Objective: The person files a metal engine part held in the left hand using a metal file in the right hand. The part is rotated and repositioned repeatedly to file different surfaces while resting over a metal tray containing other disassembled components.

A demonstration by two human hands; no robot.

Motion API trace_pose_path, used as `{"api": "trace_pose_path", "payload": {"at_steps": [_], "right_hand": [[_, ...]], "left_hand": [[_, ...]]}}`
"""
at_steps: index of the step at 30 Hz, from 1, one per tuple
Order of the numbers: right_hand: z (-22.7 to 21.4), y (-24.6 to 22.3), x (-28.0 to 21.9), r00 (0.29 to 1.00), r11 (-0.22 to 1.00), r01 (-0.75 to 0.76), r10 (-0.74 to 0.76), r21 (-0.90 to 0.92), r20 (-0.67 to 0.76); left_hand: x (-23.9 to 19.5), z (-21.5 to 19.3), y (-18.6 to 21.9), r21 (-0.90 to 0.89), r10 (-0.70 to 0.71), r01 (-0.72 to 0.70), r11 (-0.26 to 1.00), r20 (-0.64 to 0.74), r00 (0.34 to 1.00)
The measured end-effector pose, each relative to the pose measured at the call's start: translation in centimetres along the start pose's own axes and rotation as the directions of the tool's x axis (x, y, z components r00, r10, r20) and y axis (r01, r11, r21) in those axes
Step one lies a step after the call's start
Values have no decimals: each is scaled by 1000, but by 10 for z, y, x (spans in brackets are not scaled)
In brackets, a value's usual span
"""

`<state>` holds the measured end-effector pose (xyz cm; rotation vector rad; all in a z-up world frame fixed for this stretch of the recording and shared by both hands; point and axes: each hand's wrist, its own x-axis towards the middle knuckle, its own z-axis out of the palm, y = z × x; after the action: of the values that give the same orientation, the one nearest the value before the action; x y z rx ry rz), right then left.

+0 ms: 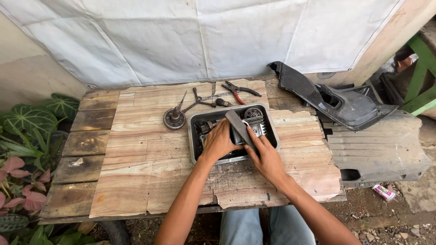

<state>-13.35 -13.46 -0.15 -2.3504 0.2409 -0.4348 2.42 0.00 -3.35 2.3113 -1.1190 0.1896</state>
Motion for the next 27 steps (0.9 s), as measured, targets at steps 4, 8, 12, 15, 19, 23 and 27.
{"api": "trace_pose_path", "payload": {"at_steps": [4,8,12,15,19,23,27], "right_hand": [[-19,5,18,999,989,-32,28,-143,-34],[-9,22,23,1000,983,19,-18,-183,8],[-25,20,24,999,985,-26,20,-169,-40],[-20,16,11,1000,968,9,-10,-252,-2],[-22,17,21,996,971,8,-29,-241,-84],[-20,15,20,995,956,61,-82,-289,-63],[-40,-12,15,995,960,-21,-6,-278,-96]], "left_hand": [[-1,2,-9,-102,9,-4,995,47,999],[0,5,-8,-74,-44,51,996,89,995],[1,7,-12,-125,-35,48,991,109,993],[-1,15,-11,-11,-54,55,998,95,994],[0,33,-28,-94,-11,17,995,65,998],[1,26,-24,-80,0,3,997,29,1000],[-2,5,-4,-126,44,-50,991,-52,998]]}}
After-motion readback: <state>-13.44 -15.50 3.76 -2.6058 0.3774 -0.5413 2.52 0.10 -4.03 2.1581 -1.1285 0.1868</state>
